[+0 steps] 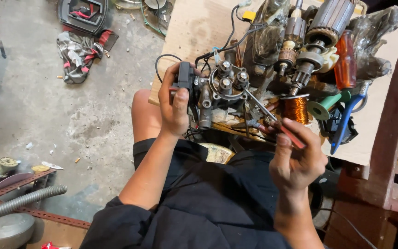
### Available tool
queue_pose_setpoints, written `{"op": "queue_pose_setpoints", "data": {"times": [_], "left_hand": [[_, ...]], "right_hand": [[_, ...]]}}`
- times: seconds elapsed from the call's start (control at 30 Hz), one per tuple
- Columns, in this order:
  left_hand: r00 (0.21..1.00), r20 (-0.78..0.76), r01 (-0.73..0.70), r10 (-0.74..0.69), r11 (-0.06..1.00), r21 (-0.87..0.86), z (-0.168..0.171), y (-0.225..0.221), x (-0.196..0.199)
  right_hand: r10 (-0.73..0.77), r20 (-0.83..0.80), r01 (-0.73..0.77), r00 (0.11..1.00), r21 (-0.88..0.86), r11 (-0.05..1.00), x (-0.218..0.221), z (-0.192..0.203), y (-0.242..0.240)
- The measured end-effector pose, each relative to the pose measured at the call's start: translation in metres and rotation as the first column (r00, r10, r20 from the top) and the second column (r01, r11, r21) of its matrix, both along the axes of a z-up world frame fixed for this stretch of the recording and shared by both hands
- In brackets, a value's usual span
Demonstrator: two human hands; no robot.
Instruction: Cleaning a mechanical motor component with a brush and then using a screwdriver to remove screws or pry parts apart.
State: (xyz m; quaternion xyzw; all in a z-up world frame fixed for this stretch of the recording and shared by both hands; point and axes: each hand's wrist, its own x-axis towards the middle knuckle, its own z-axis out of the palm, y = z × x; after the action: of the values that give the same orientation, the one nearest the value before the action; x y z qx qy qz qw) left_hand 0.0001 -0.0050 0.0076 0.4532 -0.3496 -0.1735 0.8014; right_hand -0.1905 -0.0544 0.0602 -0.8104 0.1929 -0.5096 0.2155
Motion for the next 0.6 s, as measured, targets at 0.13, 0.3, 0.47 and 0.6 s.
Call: {"op": "queue_pose_setpoints", "data": {"times": [0.13,0.3,0.47,0.6], "left_hand": [[0.999,0.028,-0.026,0.025,1.000,0.012,0.0007,0.0007,-0.0011],[0.999,0.041,-0.015,0.015,1.000,0.015,-0.0016,0.0010,-0.0034],[0.998,0.051,-0.027,0.027,1.000,0.007,0.0007,0.0020,-0.0027],[0.998,0.051,-0.024,0.024,1.000,0.014,-0.0008,0.0015,-0.0027]], "right_hand": [[-0.029,-0.095,0.033,0.995,0.046,0.998,0.0072,0.0052,0.0046],[-0.113,-0.199,0.113,0.974,-0.013,0.994,0.0045,0.0007,0.0052],[-0.146,-0.236,0.155,0.961,0.020,0.988,0.0018,0.0007,0.0062],[-0.162,-0.318,0.183,0.934,0.035,0.982,0.0030,-0.0020,0.0089]]}}
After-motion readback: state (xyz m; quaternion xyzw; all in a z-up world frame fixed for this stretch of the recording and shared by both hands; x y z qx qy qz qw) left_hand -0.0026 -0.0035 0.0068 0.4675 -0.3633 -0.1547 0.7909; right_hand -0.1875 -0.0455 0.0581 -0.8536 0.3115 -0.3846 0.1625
